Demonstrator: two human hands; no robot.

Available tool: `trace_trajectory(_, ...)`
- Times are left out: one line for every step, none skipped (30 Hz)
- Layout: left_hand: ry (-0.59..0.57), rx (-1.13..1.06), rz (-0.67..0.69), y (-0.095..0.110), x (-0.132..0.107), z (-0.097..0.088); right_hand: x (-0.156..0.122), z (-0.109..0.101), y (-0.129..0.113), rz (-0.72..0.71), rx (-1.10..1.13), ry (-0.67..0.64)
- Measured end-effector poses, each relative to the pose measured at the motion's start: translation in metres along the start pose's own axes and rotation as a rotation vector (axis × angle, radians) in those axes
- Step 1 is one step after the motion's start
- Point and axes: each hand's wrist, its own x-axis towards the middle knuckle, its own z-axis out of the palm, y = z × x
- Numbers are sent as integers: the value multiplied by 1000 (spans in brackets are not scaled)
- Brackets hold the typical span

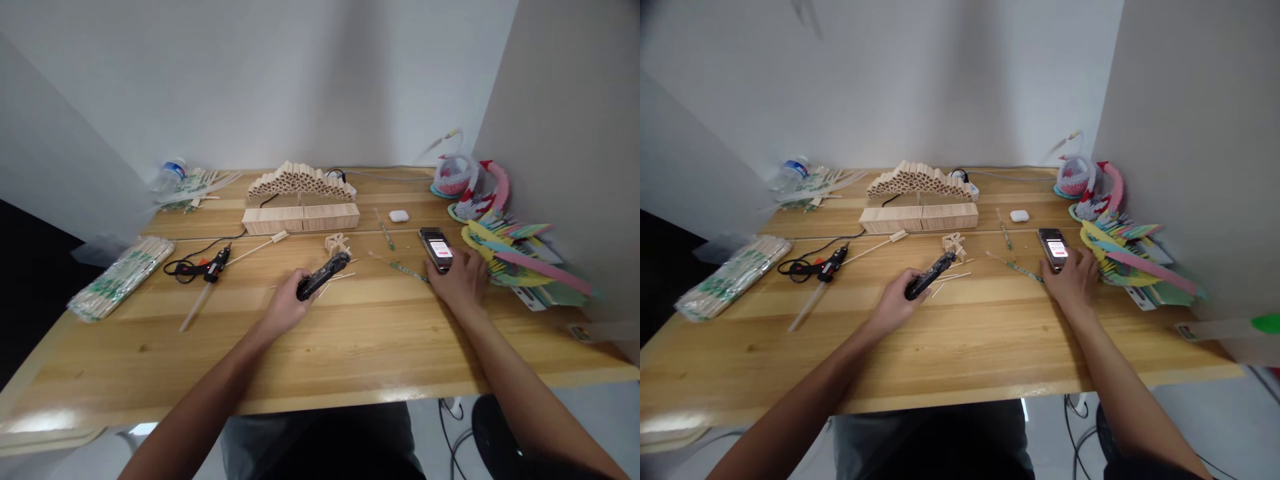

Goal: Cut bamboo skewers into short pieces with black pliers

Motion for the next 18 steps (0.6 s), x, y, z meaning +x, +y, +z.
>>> trace_trajectory(0,3,-2,0,0,0,0,0,-1,12,-1,-15)
trace_trajectory(-2,8,-4,0,0,0,-1,-1,-1,22,-1,-29)
trace_trajectory(-4,16,-6,0,0,1,0,-1,-2,31,-1,-40)
trace_trajectory(-7,25,-6,0,0,1,0,-1,-2,35,-1,-50)
trace_trajectory(-10,37,-3,0,0,1,0,-1,-2,38,0,-55)
trace_trajectory(-14,48,2,-1,-1,1,1,-1,-2,40,1,-55)
trace_trajectory(-17,58,8,-1,-1,1,1,0,-2,40,2,-54)
trace_trajectory(-18,66,14,-1,-1,2,1,1,-2,38,5,-52)
trace_trajectory(-18,74,20,-1,-1,2,1,1,-1,38,8,-50)
trace_trajectory(-20,80,26,-1,-1,1,1,2,-1,40,13,-47)
trace_trajectory(-20,84,29,-2,-1,1,1,2,-1,41,19,-42)
trace_trajectory(-20,87,29,-2,-1,1,0,3,-1,42,26,-36)
trace_trajectory(-19,89,27,-2,-1,1,0,3,0,39,35,-29)
trace_trajectory(-19,87,24,-2,-1,1,0,2,0,33,44,-22)
trace_trajectory(-19,82,20,-2,-1,1,0,2,0,25,53,-16)
trace_trajectory(-20,75,18,-2,-1,1,0,2,0,16,60,-12)
trace_trajectory(-21,68,18,-2,-1,1,0,1,-1,8,64,-9)
trace_trajectory(-23,63,19,-2,-1,1,0,0,-1,3,65,-8)
